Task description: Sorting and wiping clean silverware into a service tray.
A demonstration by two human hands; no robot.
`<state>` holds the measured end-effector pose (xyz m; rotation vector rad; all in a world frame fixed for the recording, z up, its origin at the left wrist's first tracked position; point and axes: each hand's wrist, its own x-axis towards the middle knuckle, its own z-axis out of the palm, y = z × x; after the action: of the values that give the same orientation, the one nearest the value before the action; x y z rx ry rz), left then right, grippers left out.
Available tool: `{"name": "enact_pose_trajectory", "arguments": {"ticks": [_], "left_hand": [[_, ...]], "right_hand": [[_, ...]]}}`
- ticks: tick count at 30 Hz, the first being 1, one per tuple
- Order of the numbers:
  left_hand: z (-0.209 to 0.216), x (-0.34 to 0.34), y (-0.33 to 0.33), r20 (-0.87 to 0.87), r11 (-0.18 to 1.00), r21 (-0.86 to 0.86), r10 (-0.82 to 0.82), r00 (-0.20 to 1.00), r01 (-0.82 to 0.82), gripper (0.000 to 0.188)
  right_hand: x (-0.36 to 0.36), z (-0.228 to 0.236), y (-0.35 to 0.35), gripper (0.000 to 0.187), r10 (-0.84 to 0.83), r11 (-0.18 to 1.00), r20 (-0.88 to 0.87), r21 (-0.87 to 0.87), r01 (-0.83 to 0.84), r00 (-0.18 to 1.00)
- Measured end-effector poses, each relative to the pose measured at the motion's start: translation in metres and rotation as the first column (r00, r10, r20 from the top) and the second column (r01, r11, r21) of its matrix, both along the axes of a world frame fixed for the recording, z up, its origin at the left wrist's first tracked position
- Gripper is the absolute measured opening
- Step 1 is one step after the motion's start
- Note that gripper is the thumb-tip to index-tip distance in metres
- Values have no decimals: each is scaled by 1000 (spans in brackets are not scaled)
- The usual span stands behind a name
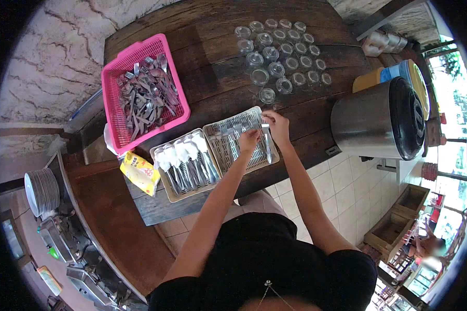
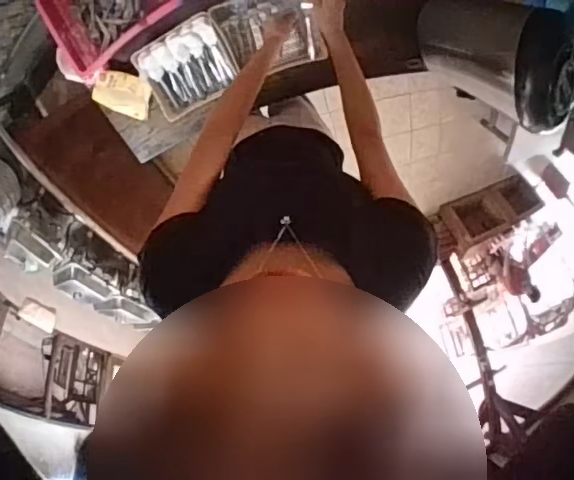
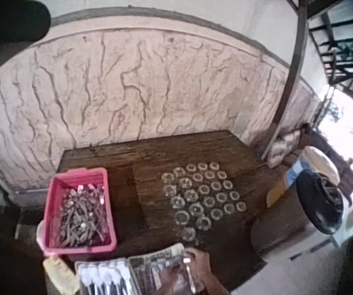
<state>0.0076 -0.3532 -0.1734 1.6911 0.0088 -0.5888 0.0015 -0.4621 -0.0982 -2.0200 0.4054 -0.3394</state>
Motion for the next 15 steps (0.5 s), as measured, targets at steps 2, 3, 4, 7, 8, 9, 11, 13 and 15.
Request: {"name": "enact_pose_trajectory", "arguments": {"ticks": [2, 3, 4, 7, 8, 9, 11, 13, 15], "left_hand": [[-12, 1, -7, 17, 985, 170, -11, 1000, 8, 16], [-15, 1, -12, 11, 986, 165, -19, 1000, 17, 16], [-17, 1, -16, -33, 991, 131, 45, 998, -41, 15], [-48, 7, -1, -21, 972, 185, 154, 988, -148, 18], [-43, 7, -3, 24, 965, 233, 120, 992, -123, 17], [-35, 7, -3, 68, 954, 283, 86, 994, -102, 17], [-31, 7, -4, 57, 966, 234, 103, 993, -114, 16], [-2, 8, -10, 80, 940, 340, -10, 997, -18, 14], [2, 9, -8, 134, 932, 361, -12, 991, -38, 13]], "right_hand": [[3, 1, -5, 13, 24, 998, 9, -55, -24, 1000], [4, -5, -10, 13, 17, 998, 3, -60, -16, 1000], [5, -11, -15, 13, 68, 989, -2, -131, -68, 998], [17, -17, 1, 13, 176, 979, -67, -95, -182, 982], [17, -18, -1, 12, 171, 963, -64, -201, -181, 983], [18, -20, -2, 10, 170, 936, -60, -303, -180, 984], [20, -24, -2, 10, 135, 915, -97, -370, -161, 986], [22, -31, -10, 10, 85, 887, -132, -442, -135, 988], [27, -35, -9, 14, 159, 789, -74, -590, -172, 984]]}}
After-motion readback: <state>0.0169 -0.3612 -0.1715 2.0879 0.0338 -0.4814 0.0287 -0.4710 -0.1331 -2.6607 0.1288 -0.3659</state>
